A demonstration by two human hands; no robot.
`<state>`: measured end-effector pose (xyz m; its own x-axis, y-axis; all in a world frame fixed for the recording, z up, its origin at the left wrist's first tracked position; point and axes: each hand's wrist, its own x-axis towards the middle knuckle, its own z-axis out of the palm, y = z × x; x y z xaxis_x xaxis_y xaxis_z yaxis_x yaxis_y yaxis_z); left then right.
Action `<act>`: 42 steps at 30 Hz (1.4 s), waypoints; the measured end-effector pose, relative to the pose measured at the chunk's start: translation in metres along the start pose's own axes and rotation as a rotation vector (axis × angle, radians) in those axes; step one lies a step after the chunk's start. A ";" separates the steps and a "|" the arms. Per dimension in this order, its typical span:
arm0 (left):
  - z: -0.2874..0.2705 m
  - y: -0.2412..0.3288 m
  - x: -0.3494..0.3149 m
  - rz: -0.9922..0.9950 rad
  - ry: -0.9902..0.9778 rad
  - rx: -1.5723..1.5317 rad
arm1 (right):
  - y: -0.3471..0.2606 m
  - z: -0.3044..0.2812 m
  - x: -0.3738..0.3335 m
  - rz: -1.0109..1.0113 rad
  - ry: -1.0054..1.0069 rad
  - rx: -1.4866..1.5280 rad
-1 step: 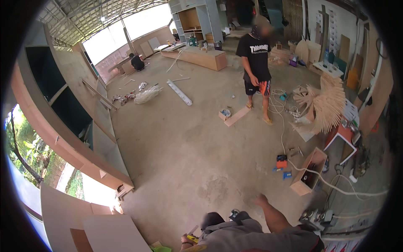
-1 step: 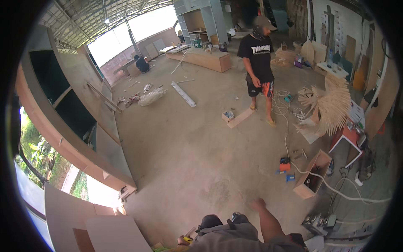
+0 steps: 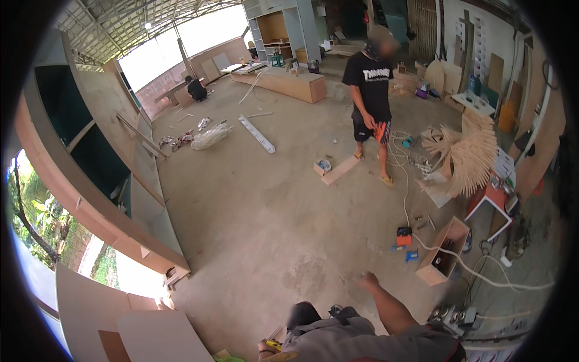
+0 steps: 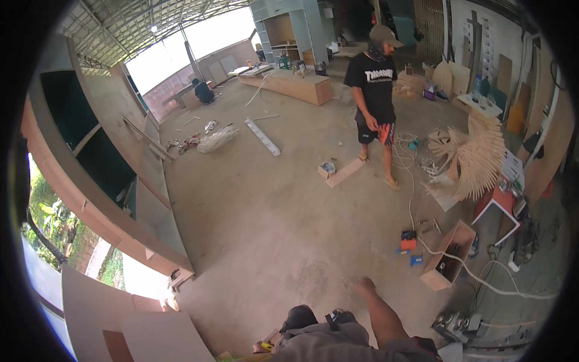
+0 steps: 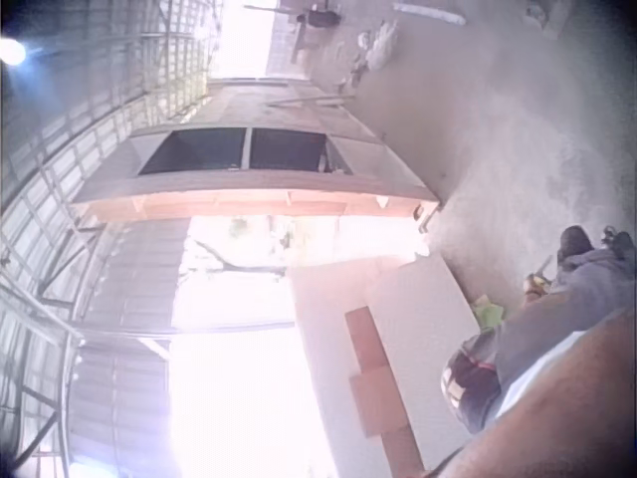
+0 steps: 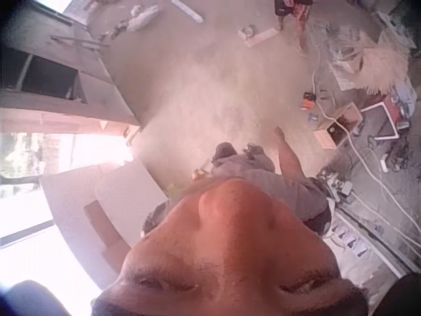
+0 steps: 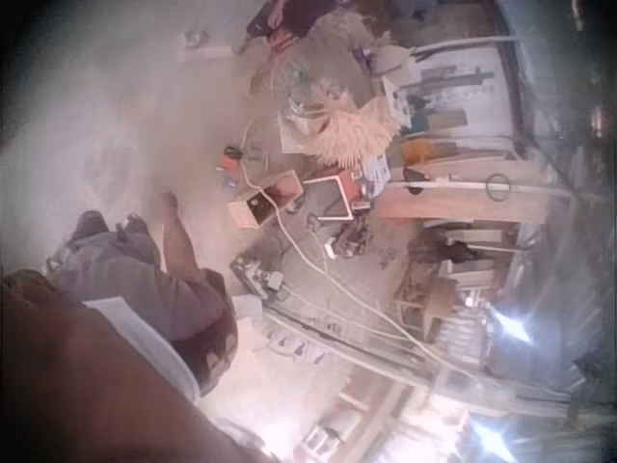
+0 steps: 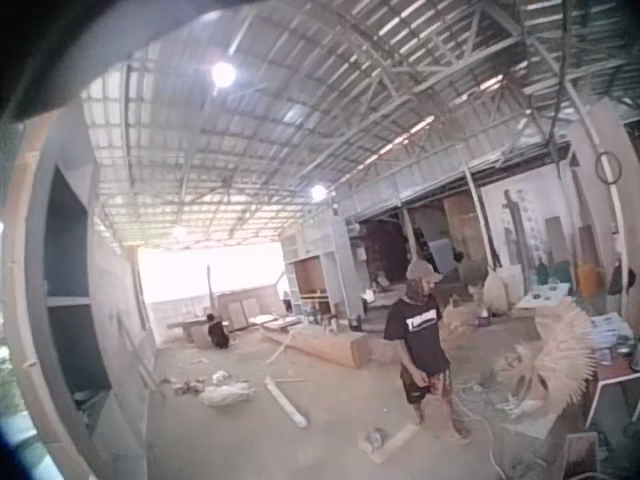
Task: The person picks up a white board and a piece of wood from a workbench, walks through a workshop, and carries them to a different area near shelving.
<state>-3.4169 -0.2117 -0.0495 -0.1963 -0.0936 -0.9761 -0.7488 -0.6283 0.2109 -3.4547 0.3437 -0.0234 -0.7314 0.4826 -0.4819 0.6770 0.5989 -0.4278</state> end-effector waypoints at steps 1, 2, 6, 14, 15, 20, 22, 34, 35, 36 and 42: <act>0.015 0.010 0.007 0.009 0.026 0.085 | -0.078 -0.049 0.024 -0.011 -0.104 0.080; 0.049 0.021 0.016 0.013 0.020 0.227 | -0.117 -0.079 0.058 -0.091 -0.020 0.048; 0.191 0.097 0.049 0.115 -0.019 0.863 | -0.226 -0.131 0.203 -0.273 0.155 0.109; 0.440 0.289 0.093 0.378 -0.146 1.798 | -0.161 -0.069 0.390 0.182 -0.523 -0.156; 0.475 0.316 0.103 0.442 -0.210 1.863 | -0.137 -0.064 0.392 0.193 -0.493 -0.226; 0.624 0.473 0.131 0.431 -0.070 1.988 | -0.212 -0.088 0.425 0.357 -0.511 -0.246; 0.711 0.533 0.133 0.486 0.040 2.029 | -0.241 -0.097 0.463 0.385 -0.485 -0.204; 1.169 0.719 0.180 0.391 -0.082 1.705 | -0.431 -0.243 0.939 0.331 -0.114 0.052; 1.212 0.728 0.190 0.395 -0.122 1.772 | -0.448 -0.279 0.997 0.321 -0.075 0.220; 1.228 0.738 0.199 0.368 -0.115 1.823 | -0.495 -0.316 1.031 0.272 0.089 0.145; 1.368 0.782 0.250 0.003 -0.263 1.861 | -0.661 -0.502 1.247 0.141 0.169 0.379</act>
<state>-4.9174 0.3299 -0.0559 -0.1425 0.1260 -0.9817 -0.3528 0.9202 0.1693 -4.8552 0.8699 0.0423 -0.6116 0.6596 -0.4368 0.7301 0.2580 -0.6328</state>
